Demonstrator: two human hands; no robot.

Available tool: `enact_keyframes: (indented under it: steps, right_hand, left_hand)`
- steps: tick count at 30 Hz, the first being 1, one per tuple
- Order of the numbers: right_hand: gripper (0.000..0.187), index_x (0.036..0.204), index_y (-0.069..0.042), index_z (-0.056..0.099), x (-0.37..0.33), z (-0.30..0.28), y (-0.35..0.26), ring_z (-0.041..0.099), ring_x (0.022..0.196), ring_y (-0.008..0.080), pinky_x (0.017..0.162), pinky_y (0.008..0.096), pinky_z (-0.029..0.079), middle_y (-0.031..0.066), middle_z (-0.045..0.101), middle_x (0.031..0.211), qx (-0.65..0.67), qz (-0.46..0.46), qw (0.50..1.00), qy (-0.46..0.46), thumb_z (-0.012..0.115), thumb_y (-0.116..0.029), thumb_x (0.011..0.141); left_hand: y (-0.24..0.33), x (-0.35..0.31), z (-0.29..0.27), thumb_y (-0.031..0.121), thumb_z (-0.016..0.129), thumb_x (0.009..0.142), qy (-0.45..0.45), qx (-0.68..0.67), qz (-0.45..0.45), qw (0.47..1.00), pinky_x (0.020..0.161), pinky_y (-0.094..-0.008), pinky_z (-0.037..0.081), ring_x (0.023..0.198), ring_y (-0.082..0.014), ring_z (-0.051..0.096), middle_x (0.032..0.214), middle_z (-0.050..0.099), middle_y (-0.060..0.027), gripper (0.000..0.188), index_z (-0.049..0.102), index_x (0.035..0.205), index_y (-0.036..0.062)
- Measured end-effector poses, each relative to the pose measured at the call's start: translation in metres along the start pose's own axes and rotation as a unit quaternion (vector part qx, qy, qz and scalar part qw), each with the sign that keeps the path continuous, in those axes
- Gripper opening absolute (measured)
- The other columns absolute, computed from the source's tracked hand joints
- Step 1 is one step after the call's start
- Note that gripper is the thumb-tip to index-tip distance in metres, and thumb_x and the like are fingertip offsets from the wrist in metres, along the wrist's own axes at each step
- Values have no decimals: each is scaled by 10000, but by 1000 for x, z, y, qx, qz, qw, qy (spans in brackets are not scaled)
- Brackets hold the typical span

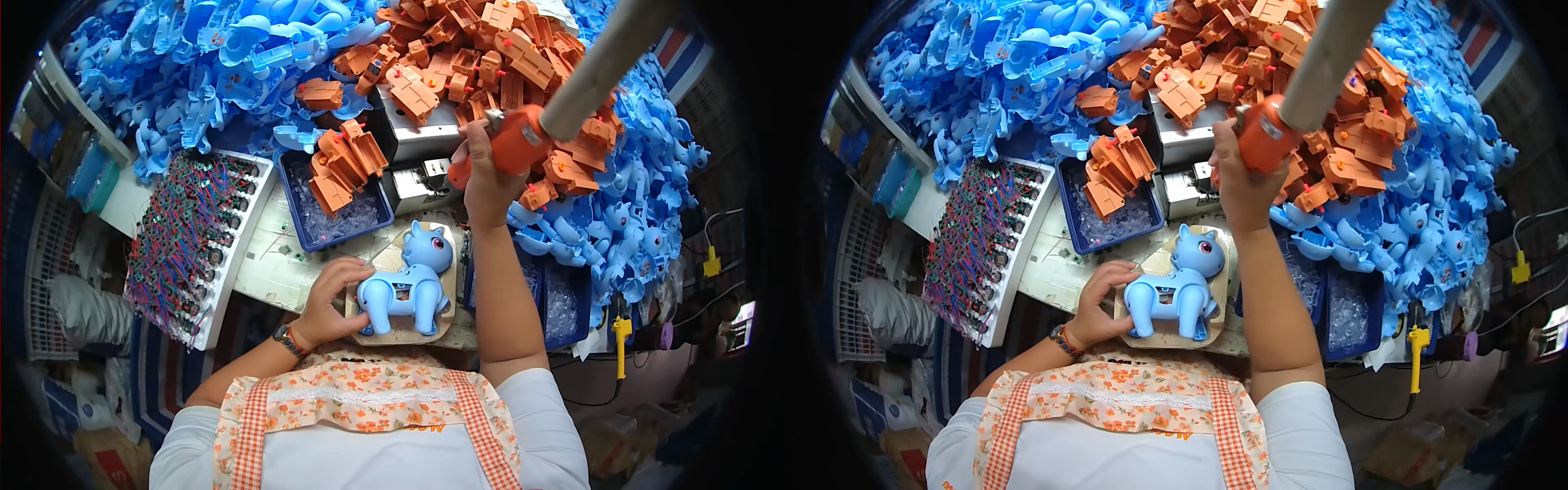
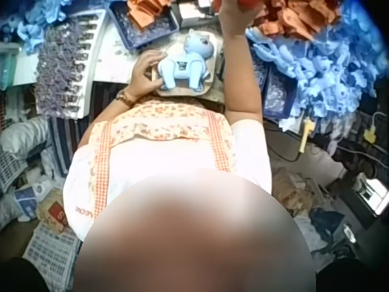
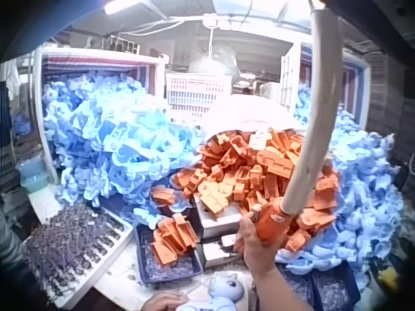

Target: Assembling and applying adhesive to plastic toy pony parts at a factory workstation.

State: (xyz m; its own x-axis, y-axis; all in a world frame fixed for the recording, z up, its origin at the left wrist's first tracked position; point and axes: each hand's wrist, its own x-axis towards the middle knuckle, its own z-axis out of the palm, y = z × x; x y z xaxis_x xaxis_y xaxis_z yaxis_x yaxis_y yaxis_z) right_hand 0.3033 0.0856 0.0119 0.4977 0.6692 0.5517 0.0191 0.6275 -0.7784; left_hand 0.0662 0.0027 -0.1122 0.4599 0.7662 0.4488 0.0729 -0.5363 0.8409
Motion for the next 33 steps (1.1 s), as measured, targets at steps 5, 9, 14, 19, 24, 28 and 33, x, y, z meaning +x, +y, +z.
enact_keyframes:
  steps: [5, 9, 14, 19, 24, 28, 33]
  right_hand:
    - [165, 1018, -19, 591, 2, -1, -20, 595, 559, 89, 503, 232, 478, 55, 662, 798, -46, 37, 995, -77, 697, -105, 924]
    - [178, 1018, -21, 586, 6, -1, -27, 594, 553, 96, 500, 237, 479, 63, 661, 795, -31, 13, 997, -67, 707, -101, 915]
    - [224, 1061, -8, 567, 3, 4, -29, 586, 532, 118, 475, 253, 473, 87, 667, 812, -29, 49, 996, -71, 690, -140, 927]
    - [279, 1153, 8, 542, -35, 35, -58, 596, 534, 137, 478, 261, 490, 114, 669, 859, 124, 148, 969, -152, 660, -120, 936]
    - [241, 1125, -10, 553, -59, 59, -65, 611, 561, 126, 498, 244, 503, 96, 669, 868, 136, 159, 945, -253, 671, -76, 925]
    - [238, 1080, -21, 557, -63, 63, -59, 618, 586, 109, 511, 233, 502, 70, 660, 863, 115, 175, 939, -273, 703, -30, 893]
    - [236, 1046, -25, 573, -76, 63, -49, 612, 616, 87, 529, 226, 492, 41, 651, 856, 69, 167, 944, -276, 734, -23, 873]
  left_hand:
    - [-1, 0, -2, 121, 769, 626, 5, -5, 2, 1000, 1029, -401, 441, 1173, -298, 561, 1168, 616, -129, 565, 652, 1172, 35]
    - [-1, -1, -1, 125, 769, 629, 7, -16, -3, 1000, 1030, -403, 440, 1171, -295, 563, 1167, 620, -128, 563, 649, 1172, 34]
    - [-2, -3, -3, 126, 778, 637, -4, 3, 4, 1000, 1023, -391, 445, 1152, -288, 568, 1182, 602, -134, 604, 622, 1213, 31]
    - [1, -2, -1, 114, 785, 649, 14, -36, -41, 998, 988, -350, 461, 1108, -260, 574, 1201, 581, -137, 740, 531, 1339, 33]
    - [0, -3, -2, 126, 803, 659, 13, -6, -4, 1000, 1003, -367, 453, 1131, -273, 570, 1219, 582, -141, 731, 548, 1337, 28]
    - [1, -1, -4, 133, 812, 658, 3, 19, 17, 1000, 1014, -385, 446, 1161, -295, 561, 1223, 589, -138, 678, 583, 1288, 31]
    - [0, -1, -4, 139, 807, 659, -8, 20, 24, 999, 1018, -391, 439, 1160, -300, 562, 1216, 595, -132, 629, 605, 1246, 42]
